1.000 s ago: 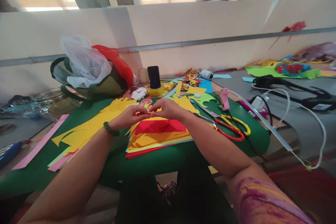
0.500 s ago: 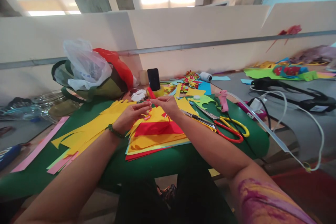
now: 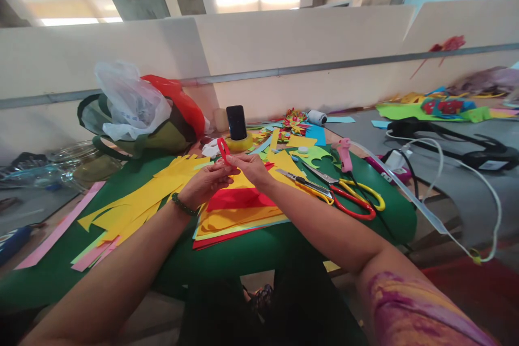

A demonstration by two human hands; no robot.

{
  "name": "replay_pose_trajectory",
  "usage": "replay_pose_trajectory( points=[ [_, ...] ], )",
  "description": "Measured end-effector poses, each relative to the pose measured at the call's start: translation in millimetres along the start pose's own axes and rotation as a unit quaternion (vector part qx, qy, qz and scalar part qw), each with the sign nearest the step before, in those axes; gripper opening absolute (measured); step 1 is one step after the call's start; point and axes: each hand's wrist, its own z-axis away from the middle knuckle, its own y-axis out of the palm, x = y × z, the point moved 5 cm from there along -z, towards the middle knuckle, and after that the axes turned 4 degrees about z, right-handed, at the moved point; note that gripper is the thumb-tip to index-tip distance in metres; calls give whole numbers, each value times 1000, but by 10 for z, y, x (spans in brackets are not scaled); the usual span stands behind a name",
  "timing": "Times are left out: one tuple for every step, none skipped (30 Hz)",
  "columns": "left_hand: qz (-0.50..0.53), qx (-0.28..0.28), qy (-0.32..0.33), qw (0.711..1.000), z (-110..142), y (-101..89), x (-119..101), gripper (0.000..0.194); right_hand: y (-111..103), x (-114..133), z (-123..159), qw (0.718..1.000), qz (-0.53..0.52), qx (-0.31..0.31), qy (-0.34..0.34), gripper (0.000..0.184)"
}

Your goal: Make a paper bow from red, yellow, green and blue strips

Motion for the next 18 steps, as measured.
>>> replay_pose_trajectory(
  points=[
    [-2, -4, -2, 1000, 7, 6, -4, 24, -3, 3, 0, 1000, 4, -3, -5, 33],
    [-3, -7, -5, 1000, 15, 16, -8, 22, -1, 1, 1, 1000, 6, -6, -9, 35],
    [-1, -9, -7, 1000, 24, 31, -12, 19, 7, -7, 3, 1000, 7, -8, -11, 36],
    [3, -11, -9, 1000, 31, 47, -16, 17, 16, -20, 7, 1000, 6, -11, -11, 38],
    [10, -13, -10, 1000, 38, 61, -20, 15, 27, -36, 11, 1000, 6, -15, -11, 39],
    [17, -15, -10, 1000, 42, 72, -23, 14, 37, -49, 16, 1000, 7, -18, -14, 41],
    [23, -16, -8, 1000, 44, 79, -25, 13, 45, -57, 20, 999, 11, -22, -21, 42],
    [26, -14, -5, 1000, 44, 83, -27, 13, 51, -58, 25, 999, 19, -25, -32, 42],
    [26, -9, -1, 1000, 42, 82, -29, 14, 54, -49, 28, 998, 31, -26, -46, 42],
    [22, 0, 5, 1000, 39, 78, -33, 16, 54, -30, 31, 997, 47, -24, -64, 41],
    [16, 11, 10, 1000, 35, 69, -36, 18, 50, -3, 31, 994, 66, -20, -81, 40],
    [8, 21, 12, 1000, 31, 57, -39, 20, 39, 30, 30, 992, 83, -17, -96, 39],
    [-2, 31, 10, 999, 29, 41, -38, 22, 20, 65, 26, 989, 98, -15, -106, 39],
    [-15, 41, 3, 999, 28, 24, -35, 24, -6, 101, 20, 988, 110, -15, -111, 38],
    [-28, 51, -7, 998, 28, 9, -29, 25, -40, 138, 12, 987, 120, -17, -110, 38],
    [-41, 62, -21, 997, 31, -4, -20, 26, -76, 171, 4, 986, 128, -20, -105, 37],
    [-53, 72, -36, 995, 34, -13, -9, 26, -106, 201, -2, 986, 135, -17, -98, 38],
    [-62, 80, -48, 994, 38, -19, 0, 27, -125, 224, -6, 986, 143, -6, -89, 39]
  ],
)
